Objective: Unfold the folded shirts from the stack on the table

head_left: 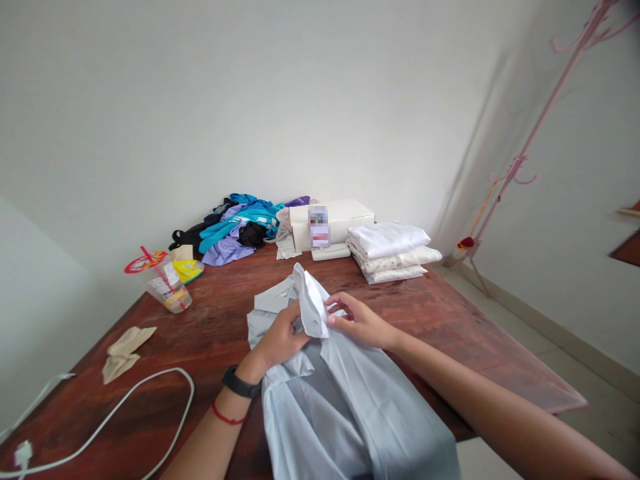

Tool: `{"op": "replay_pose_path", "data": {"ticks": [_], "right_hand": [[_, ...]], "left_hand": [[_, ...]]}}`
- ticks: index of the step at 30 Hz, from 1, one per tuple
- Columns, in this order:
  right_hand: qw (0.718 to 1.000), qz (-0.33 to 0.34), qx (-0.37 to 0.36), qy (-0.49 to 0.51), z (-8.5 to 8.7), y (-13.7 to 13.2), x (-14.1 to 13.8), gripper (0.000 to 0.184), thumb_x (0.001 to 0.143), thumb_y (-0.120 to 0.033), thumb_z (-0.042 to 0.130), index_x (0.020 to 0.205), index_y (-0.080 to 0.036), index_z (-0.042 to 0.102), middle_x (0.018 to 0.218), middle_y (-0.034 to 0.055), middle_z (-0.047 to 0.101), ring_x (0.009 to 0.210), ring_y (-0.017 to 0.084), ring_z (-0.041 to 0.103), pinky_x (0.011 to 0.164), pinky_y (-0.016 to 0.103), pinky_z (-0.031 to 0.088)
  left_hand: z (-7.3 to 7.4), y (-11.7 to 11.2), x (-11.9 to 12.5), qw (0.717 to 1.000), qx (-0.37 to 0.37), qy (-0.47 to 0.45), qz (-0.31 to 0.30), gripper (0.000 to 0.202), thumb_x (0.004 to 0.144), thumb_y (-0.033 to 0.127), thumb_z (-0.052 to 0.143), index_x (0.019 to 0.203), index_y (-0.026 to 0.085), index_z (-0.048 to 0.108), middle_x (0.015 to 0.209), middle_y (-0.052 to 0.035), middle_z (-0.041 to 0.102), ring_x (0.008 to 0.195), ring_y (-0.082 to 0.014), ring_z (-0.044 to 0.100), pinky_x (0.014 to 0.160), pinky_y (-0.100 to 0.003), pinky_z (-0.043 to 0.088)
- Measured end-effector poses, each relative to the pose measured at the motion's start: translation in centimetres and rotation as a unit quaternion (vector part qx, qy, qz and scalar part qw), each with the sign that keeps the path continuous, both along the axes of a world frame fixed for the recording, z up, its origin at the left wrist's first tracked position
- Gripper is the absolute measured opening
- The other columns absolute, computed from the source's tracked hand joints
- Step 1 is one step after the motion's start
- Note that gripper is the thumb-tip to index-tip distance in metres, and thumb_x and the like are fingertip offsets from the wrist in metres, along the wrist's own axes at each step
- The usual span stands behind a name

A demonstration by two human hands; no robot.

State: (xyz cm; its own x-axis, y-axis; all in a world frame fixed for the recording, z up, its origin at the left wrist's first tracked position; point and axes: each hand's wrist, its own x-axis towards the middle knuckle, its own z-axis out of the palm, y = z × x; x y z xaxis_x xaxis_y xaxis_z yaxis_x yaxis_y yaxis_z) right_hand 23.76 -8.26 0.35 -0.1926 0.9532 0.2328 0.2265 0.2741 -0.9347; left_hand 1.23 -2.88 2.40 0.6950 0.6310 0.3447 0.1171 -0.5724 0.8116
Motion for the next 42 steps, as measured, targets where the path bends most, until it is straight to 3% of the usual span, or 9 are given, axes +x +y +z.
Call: {"op": "replay_pose_path", "data": {"ticks": [4,8,18,22,27,31,35,38,42], "right_hand": [[0.997,0.068,-0.030,0.012,-0.2,-0.4,-0.1,0.065,0.087,-0.049,0.072,0.141,-0.024,0.046,0.141,0.0129,0.052,0.122,0.026,0.055,0.099,0.042,0.048],[0.995,0.096,-0.033,-0.014,-0.1,-0.7,-0.2,0.079,0.084,-0.048,0.076,0.151,-0.027,0.038,0.152,0.0115,0.043,0.133,0.028,0.049,0.114,0.048,0.037],[0.980,0.168,-0.010,-0.106,0.6,-1.2,0.0,0.118,0.076,-0.050,0.083,0.163,-0.028,0.006,0.168,0.0115,0.012,0.153,0.034,0.018,0.124,0.051,0.016],[0.978,0.160,0.012,-0.131,0.4,-1.4,-0.3,0.125,0.074,-0.049,0.084,0.163,-0.025,-0.001,0.169,0.0134,0.006,0.154,0.035,0.014,0.124,0.051,0.014],[0.989,0.120,0.018,-0.083,0.2,-1.5,-1.0,0.085,0.095,-0.046,0.061,0.162,-0.027,0.013,0.168,0.0078,0.017,0.153,0.029,0.022,0.124,0.050,0.015],[0.995,0.095,-0.010,-0.008,0.4,-1.1,-1.4,0.057,0.101,-0.053,0.044,0.151,-0.026,0.046,0.157,0.0050,0.043,0.148,0.028,0.034,0.125,0.048,0.016],[0.993,0.067,-0.054,0.083,0.2,-0.4,-1.2,0.053,0.095,-0.062,0.051,0.121,-0.021,0.071,0.125,0.0064,0.069,0.125,0.031,0.057,0.117,0.048,0.031],[0.983,0.018,-0.103,0.150,-0.3,0.1,-1.1,0.053,0.087,-0.064,0.059,0.103,-0.017,0.075,0.106,0.0074,0.074,0.108,0.032,0.063,0.107,0.048,0.040],[0.954,-0.031,-0.166,0.249,-0.4,0.2,-1.3,0.048,0.079,-0.061,0.067,0.093,-0.015,0.073,0.093,0.0064,0.074,0.095,0.028,0.065,0.095,0.042,0.046]], "left_hand": [[-0.7,0.1,0.0,0.999,0.028,0.004,-0.026,0.043,0.086,0.027,0.072,0.128,0.022,0.066,0.135,-0.0100,0.064,0.118,-0.0273,0.062,0.103,-0.039,0.049],[-0.8,-0.1,0.2,0.998,0.032,0.017,-0.047,0.042,0.085,0.028,0.073,0.126,0.023,0.066,0.139,-0.0107,0.059,0.123,-0.0284,0.058,0.106,-0.040,0.048],[-0.7,-0.2,0.0,0.998,0.033,0.033,-0.033,0.039,0.082,0.021,0.071,0.121,0.020,0.065,0.120,-0.0082,0.067,0.105,-0.0248,0.064,0.100,-0.040,0.050],[-0.8,-0.1,0.0,0.999,0.024,0.031,-0.025,0.037,0.081,0.020,0.070,0.118,0.019,0.065,0.108,-0.0062,0.071,0.093,-0.0227,0.067,0.097,-0.041,0.052],[-0.8,0.1,0.0,0.996,0.061,0.057,0.026,0.033,0.085,0.022,0.068,0.118,0.020,0.066,0.117,-0.0089,0.070,0.106,-0.0253,0.066,0.099,-0.039,0.051],[-0.4,0.5,-0.3,0.974,0.129,0.139,0.125,0.031,0.088,0.026,0.065,0.118,0.019,0.068,0.112,-0.0111,0.072,0.108,-0.0283,0.066,0.095,-0.038,0.049],[0.1,0.7,-0.7,0.948,0.147,0.236,0.158,0.024,0.094,0.039,0.059,0.097,0.019,0.072,0.091,-0.0095,0.075,0.084,-0.0255,0.070,0.071,-0.030,0.046],[0.7,0.6,-0.7,0.934,0.151,0.285,0.152,0.036,0.099,0.043,0.051,0.079,0.020,0.070,0.073,-0.0064,0.071,0.067,-0.0211,0.067,0.060,-0.027,0.037],[2.0,-0.3,-1.8,0.918,0.193,0.312,0.149,0.045,0.102,0.043,0.046,0.067,0.020,0.061,0.064,-0.0037,0.063,0.065,-0.0184,0.062,0.060,-0.027,0.033]]}}
